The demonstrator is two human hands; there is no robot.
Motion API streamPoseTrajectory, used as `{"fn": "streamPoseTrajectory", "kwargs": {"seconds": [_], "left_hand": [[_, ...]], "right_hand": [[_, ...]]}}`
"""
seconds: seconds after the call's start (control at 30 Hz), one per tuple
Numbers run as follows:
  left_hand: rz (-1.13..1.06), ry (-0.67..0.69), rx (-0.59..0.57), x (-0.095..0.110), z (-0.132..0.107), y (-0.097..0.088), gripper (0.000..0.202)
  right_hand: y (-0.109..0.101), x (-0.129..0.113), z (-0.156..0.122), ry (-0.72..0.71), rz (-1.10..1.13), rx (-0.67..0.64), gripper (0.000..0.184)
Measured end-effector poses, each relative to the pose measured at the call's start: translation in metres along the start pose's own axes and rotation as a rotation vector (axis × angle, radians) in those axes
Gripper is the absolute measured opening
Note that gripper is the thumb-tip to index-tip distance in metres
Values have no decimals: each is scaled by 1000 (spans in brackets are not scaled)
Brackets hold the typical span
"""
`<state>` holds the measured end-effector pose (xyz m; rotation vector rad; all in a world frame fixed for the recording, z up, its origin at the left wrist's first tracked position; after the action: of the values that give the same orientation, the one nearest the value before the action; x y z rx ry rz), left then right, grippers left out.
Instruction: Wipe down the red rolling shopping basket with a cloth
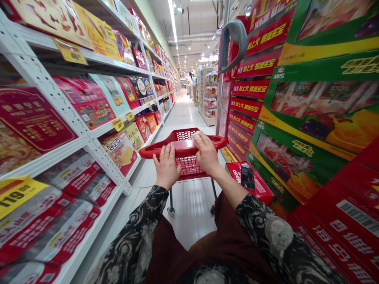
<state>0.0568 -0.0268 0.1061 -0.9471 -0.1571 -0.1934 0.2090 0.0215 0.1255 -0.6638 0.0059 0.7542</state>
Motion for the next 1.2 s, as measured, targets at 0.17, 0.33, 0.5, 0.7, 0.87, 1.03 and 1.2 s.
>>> {"fn": "streamPoseTrajectory", "kwargs": {"seconds": [0.17, 0.33, 0.5, 0.7, 0.87, 1.03, 1.2], "left_hand": [[6, 3, -6, -2, 0, -1, 66], [-12, 12, -6, -5, 1, -3, 67], [-139, 0, 42, -1, -1, -6, 62], [-964, -113, 252, 21, 13, -23, 55], [-1691, -333, 181, 27, 45, -20, 38], [-1906, -462, 217, 23, 54, -23, 22], [-1929, -563, 70, 33, 46, -23, 19]], "right_hand": [[17, -48, -6, -171, 47, -101, 52], [7, -22, -6, -133, 37, -100, 53], [-6, -5, 5, 126, 167, 99, 53], [0, -54, 7, 256, 348, 91, 53], [7, -73, 9, 262, 656, 135, 50], [15, -61, 15, 236, 605, 150, 44], [14, -62, 14, 263, 571, 217, 44]]}}
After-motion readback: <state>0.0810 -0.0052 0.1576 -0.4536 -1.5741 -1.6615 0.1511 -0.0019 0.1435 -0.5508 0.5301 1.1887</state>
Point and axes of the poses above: each hand's wrist, its own z-axis towards the middle knuckle, its own y-axis out of the palm, x = y × z, the point moved 4 cm from there along z, towards the middle knuckle, and after that the axes turned 8 degrees about -z, right-handed, at the moved point
